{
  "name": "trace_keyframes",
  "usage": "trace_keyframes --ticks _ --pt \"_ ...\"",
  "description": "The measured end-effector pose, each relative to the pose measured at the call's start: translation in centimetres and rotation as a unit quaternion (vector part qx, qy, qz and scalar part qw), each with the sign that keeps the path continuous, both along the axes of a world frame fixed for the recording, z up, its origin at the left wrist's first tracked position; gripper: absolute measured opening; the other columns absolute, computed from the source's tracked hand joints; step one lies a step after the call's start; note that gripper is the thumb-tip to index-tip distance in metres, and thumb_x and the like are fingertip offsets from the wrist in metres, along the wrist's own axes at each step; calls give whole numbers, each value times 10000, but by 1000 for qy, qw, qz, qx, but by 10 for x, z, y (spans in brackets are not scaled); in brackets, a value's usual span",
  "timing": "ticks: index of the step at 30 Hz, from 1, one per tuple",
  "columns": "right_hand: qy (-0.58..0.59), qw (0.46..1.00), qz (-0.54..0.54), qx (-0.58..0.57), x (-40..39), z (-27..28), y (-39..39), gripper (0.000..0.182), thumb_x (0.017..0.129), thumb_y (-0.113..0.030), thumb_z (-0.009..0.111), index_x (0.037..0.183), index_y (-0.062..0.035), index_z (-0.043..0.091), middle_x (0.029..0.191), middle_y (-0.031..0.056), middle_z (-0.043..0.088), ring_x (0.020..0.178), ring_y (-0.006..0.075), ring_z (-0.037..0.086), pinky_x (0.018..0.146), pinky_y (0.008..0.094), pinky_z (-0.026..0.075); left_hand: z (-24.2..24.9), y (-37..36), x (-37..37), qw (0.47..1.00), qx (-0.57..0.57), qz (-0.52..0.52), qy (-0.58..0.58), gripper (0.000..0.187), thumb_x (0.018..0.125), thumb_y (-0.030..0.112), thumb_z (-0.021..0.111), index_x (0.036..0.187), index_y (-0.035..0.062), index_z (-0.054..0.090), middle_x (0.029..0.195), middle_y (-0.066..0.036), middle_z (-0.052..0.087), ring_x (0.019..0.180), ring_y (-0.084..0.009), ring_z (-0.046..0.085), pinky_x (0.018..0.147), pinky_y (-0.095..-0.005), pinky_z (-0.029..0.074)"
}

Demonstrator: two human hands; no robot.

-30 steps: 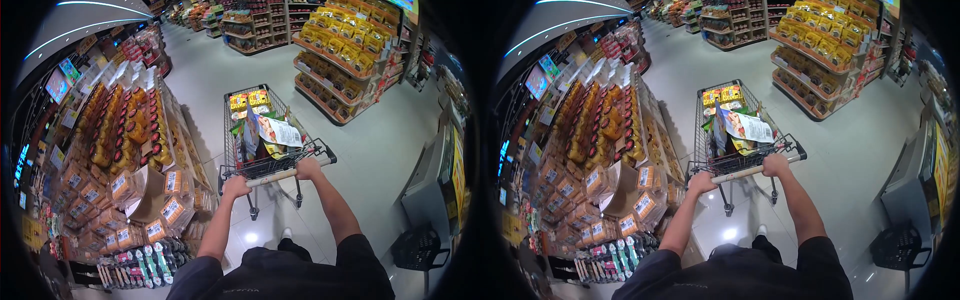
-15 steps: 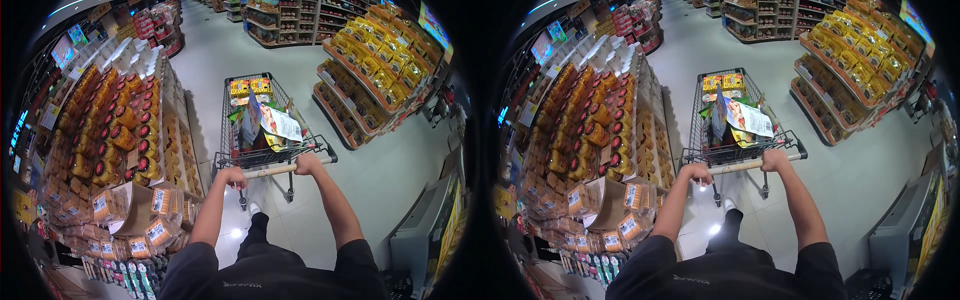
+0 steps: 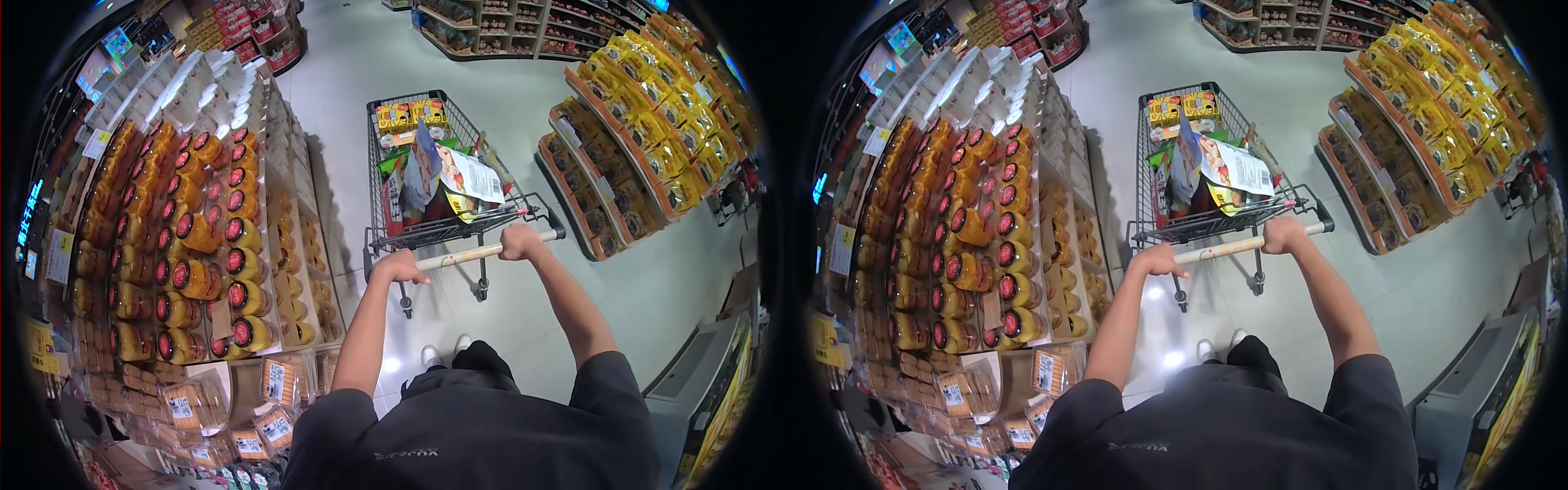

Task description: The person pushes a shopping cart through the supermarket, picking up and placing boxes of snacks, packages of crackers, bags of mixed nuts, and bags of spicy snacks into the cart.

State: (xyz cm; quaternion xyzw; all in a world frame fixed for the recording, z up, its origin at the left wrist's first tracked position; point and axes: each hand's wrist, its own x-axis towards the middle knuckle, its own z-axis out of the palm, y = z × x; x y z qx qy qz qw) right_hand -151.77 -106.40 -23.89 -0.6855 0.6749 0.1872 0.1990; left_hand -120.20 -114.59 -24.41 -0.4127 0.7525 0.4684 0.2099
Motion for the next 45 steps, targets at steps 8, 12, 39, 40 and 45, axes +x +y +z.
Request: trace_keyframes --ticks 8,12,39,40,45 --pt "3 1000 15 -24 -22 -3 -135 271 652 -287 621 774 -69 726 822 170 697 808 344 679 760 446 550 -37 -117 -21 998 -61 16 -11 415 648 456 807 769 63 752 740 -94 697 679 -236 660 655 -359 500" --pt "-14 999 26 -43 -28 -11 -217 283 638 -273 627 809 -76 736 852 176 700 809 348 683 745 433 561 -55 -186 -25 997 -34 66 15 439 641 450 798 765 32 737 755 -131 697 703 -267 669 683 -359 505" --pt "8 995 76 -67 -40 -54 -645 312 673 -321 634 846 -83 738 893 169 702 841 338 683 742 435 556 -59 -593 -44 987 -65 144 -43 390 585 388 772 786 56 736 844 -101 719 800 -250 678 763 -362 523" --pt "7 995 79 -64 -39 -56 -659 312 673 -321 634 846 -83 738 893 169 702 841 338 683 742 435 556 -61 -603 -44 987 -60 138 -53 394 588 397 771 777 54 733 841 -103 717 784 -251 674 755 -364 522" --pt "31 993 99 -62 -47 -66 -745 348 702 -391 643 838 -85 737 870 163 702 831 329 686 737 429 558 -75 -681 -52 978 -82 163 -102 582 608 391 753 1091 71 696 1156 -146 669 1089 -310 634 914 -402 504"
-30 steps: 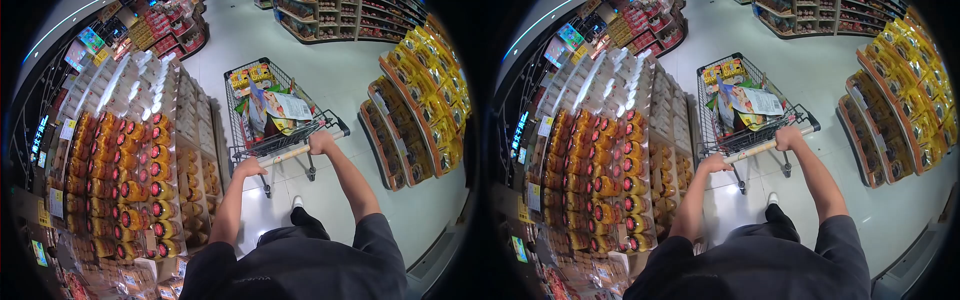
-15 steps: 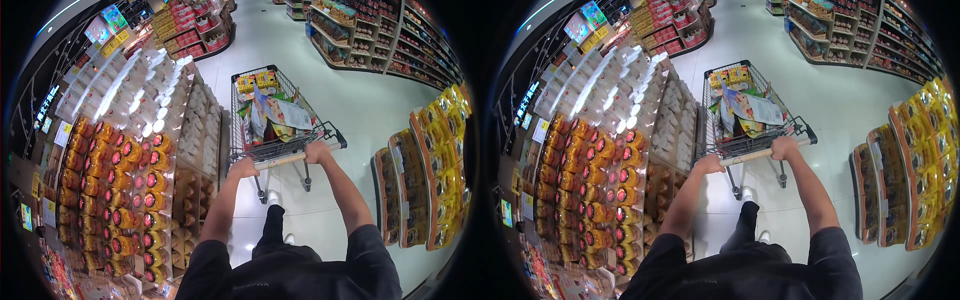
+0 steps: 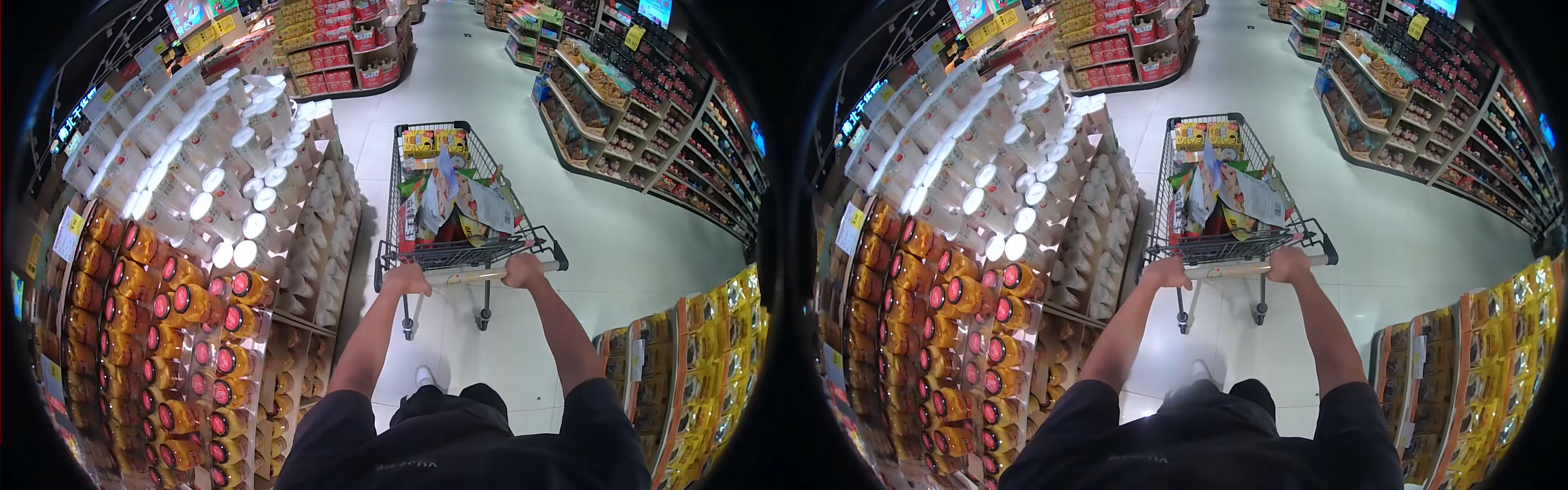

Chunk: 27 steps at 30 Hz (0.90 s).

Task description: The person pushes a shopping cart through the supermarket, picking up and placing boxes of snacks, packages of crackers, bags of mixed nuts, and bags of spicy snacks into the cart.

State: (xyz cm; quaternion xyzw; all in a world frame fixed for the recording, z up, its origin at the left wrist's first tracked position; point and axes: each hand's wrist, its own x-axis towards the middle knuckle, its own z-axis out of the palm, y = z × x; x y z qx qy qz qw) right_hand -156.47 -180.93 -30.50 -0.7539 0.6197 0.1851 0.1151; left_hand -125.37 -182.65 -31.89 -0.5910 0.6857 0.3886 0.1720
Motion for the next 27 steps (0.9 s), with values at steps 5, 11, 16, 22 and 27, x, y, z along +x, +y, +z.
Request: trace_keyframes --ticks 5,11,16,22,27 --pt "5 1000 5 5 -15 -9 -79 336 683 -375 650 829 -85 737 858 159 704 827 329 689 756 419 564 -7 -63 -13 1000 -22 2 -3 551 638 374 716 1086 53 693 1153 -167 666 1086 -321 634 916 -410 501" --pt "-15 999 37 -34 -43 -23 -184 248 655 -335 648 767 -132 737 790 139 691 784 318 685 729 433 557 -17 -144 -37 999 -47 17 16 554 647 367 677 1087 30 684 1126 -212 662 1070 -347 635 906 -420 503" --pt "-31 997 55 -34 -57 -26 -279 249 654 -317 641 759 -111 733 775 136 696 759 321 688 716 437 559 -27 -215 -53 996 -78 33 30 542 670 367 647 1073 5 668 1061 -238 666 1001 -367 650 878 -437 513" --pt "-32 995 94 -25 -61 -22 -380 275 632 -274 653 803 -74 734 820 139 704 794 315 693 735 428 563 -20 -289 -69 991 -100 90 17 527 659 332 659 1117 71 664 1077 -189 677 1007 -357 649 881 -441 513" --pt "-37 993 111 -28 -57 -30 -457 274 631 -275 657 808 -80 734 839 135 706 811 310 694 744 425 566 -16 -353 -69 987 -111 116 4 547 646 324 672 1148 109 649 1053 -171 686 992 -338 659 873 -435 519"
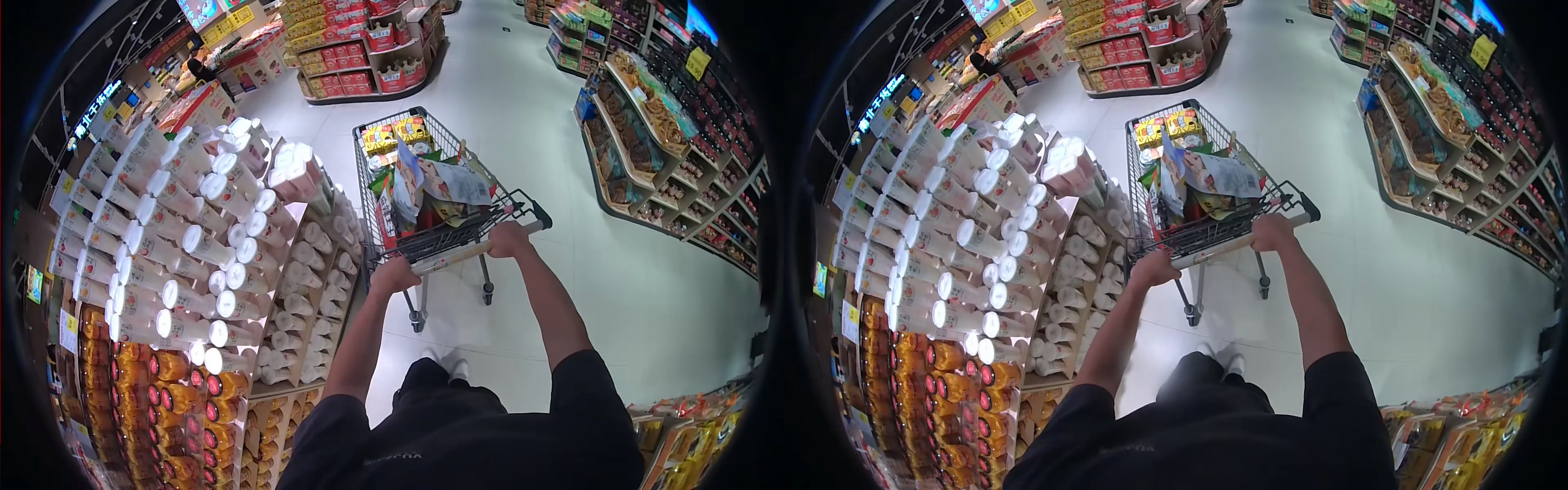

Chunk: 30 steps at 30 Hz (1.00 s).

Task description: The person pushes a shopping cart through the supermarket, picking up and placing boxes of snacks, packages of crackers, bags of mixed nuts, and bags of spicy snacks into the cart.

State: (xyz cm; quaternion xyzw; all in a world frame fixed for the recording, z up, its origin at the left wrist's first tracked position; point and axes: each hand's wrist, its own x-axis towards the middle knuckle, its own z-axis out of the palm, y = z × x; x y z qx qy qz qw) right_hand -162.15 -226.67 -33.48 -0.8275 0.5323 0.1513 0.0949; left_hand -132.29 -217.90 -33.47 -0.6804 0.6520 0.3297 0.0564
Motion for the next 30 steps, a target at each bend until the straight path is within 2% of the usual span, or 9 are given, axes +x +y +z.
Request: trace_keyframes --ticks 3,4,5,8,12,13,24,25,30 --pt "6 1000 29 0 9 -8 -53 275 637 -285 662 811 -84 731 849 132 707 820 310 694 748 426 566 -11 -53 12 1000 11 7 -9 488 644 335 688 1068 94 694 1044 -152 694 976 -332 667 864 -423 528" --pt "9 1000 13 -2 4 0 -42 270 648 -292 659 808 -87 729 850 130 707 819 308 694 746 429 566 -10 -51 8 1000 14 -16 0 473 642 341 696 1043 90 706 1041 -146 697 971 -331 669 862 -420 531" --pt "5 1000 16 -5 11 -2 -64 265 658 -299 656 804 -90 728 850 127 707 818 307 694 745 433 566 -11 -66 11 1000 11 7 1 468 640 349 712 1025 82 712 1038 -148 698 972 -329 670 857 -422 534" --pt "23 998 47 -24 22 -14 -125 260 683 -321 643 797 -102 726 843 121 708 811 304 693 745 432 564 -21 -115 20 999 -31 41 8 474 643 346 716 1029 71 710 1031 -153 700 970 -331 672 840 -440 537" --pt "39 994 87 -48 21 -35 -181 274 701 -371 627 779 -125 723 782 103 697 778 300 687 715 432 556 -15 -164 25 999 6 50 12 445 655 335 702 1022 84 714 1034 -144 702 963 -327 677 825 -447 546" --pt "44 994 92 -46 24 -39 -198 266 705 -382 625 765 -140 720 768 97 692 765 295 684 696 433 552 -16 -176 27 998 -9 57 14 436 649 341 680 976 54 711 986 -146 707 922 -322 683 817 -426 549" --pt "65 988 132 -52 40 -55 -362 256 704 -377 619 720 -139 711 735 116 679 732 305 675 672 442 546 -16 -316 39 997 0 72 19 430 692 309 663 1042 61 694 1003 -166 701 926 -339 682 802 -437 557" --pt "59 986 142 -67 39 -57 -377 248 696 -375 626 701 -140 706 718 115 676 731 305 674 661 443 546 -22 -326 39 996 -29 76 20 445 685 362 660 991 43 709 974 -172 700 894 -337 687 788 -429 556" --pt "44 980 174 -83 38 -70 -463 235 678 -367 632 677 -141 698 695 106 672 722 301 676 652 443 548 -33 -395 33 996 -1 83 22 436 687 353 662 974 28 709 962 -204 695 899 -346 684 799 -433 552"
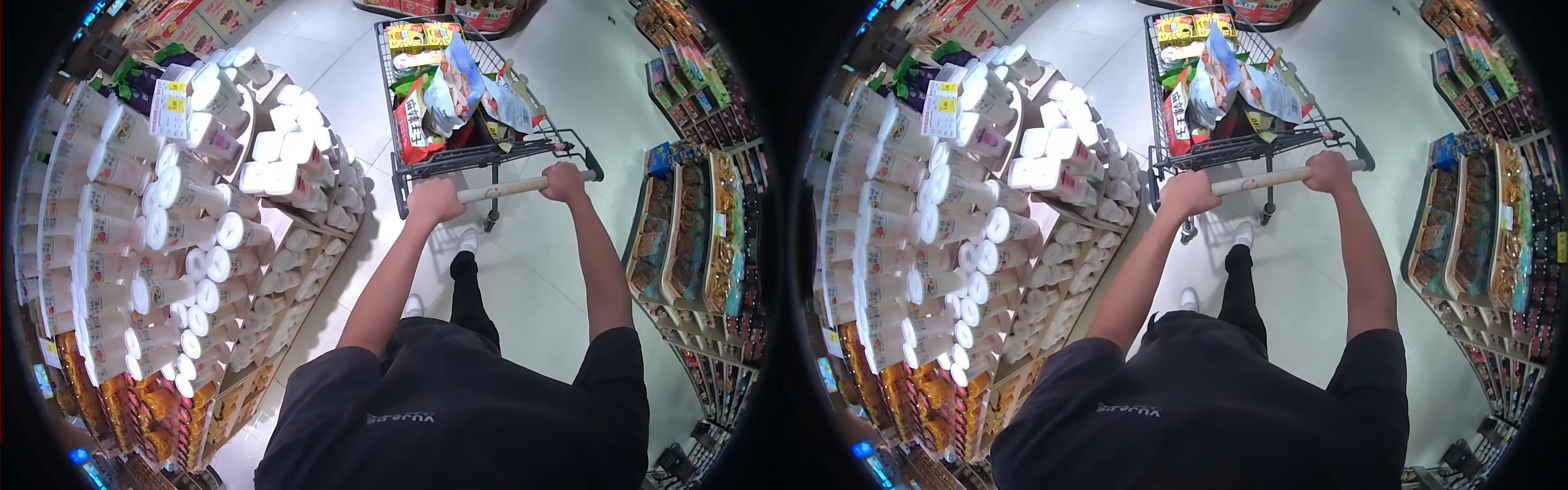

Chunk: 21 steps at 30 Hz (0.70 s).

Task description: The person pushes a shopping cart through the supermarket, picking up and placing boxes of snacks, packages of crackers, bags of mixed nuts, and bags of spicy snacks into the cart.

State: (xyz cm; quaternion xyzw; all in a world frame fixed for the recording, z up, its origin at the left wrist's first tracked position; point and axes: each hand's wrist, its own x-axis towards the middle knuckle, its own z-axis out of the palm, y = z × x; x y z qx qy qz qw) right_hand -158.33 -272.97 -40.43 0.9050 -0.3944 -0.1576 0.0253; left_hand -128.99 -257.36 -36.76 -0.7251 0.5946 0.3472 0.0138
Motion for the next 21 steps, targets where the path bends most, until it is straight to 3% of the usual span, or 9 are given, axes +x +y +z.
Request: trace_keyframes --ticks 2,12,21 --pt "-12 1000 14 -10 0 -6 -36 221 664 -355 638 676 -142 698 688 112 670 724 312 675 659 443 549 -3 -27 -7 1000 -4 17 -13 370 706 322 658 936 42 727 986 -177 702 924 -329 684 812 -422 555" --pt "-48 998 49 7 48 -21 -201 186 647 -324 638 678 -151 699 688 115 668 691 319 668 636 447 535 -18 -163 9 995 34 93 -35 426 694 374 665 956 42 717 944 -192 698 891 -348 679 805 -433 541" --pt "-32 996 70 47 115 -19 -310 217 650 -314 629 710 -131 729 703 93 689 703 289 690 654 418 556 -33 -261 58 993 26 94 -64 437 704 391 653 946 35 726 947 -200 698 907 -345 676 826 -427 533"
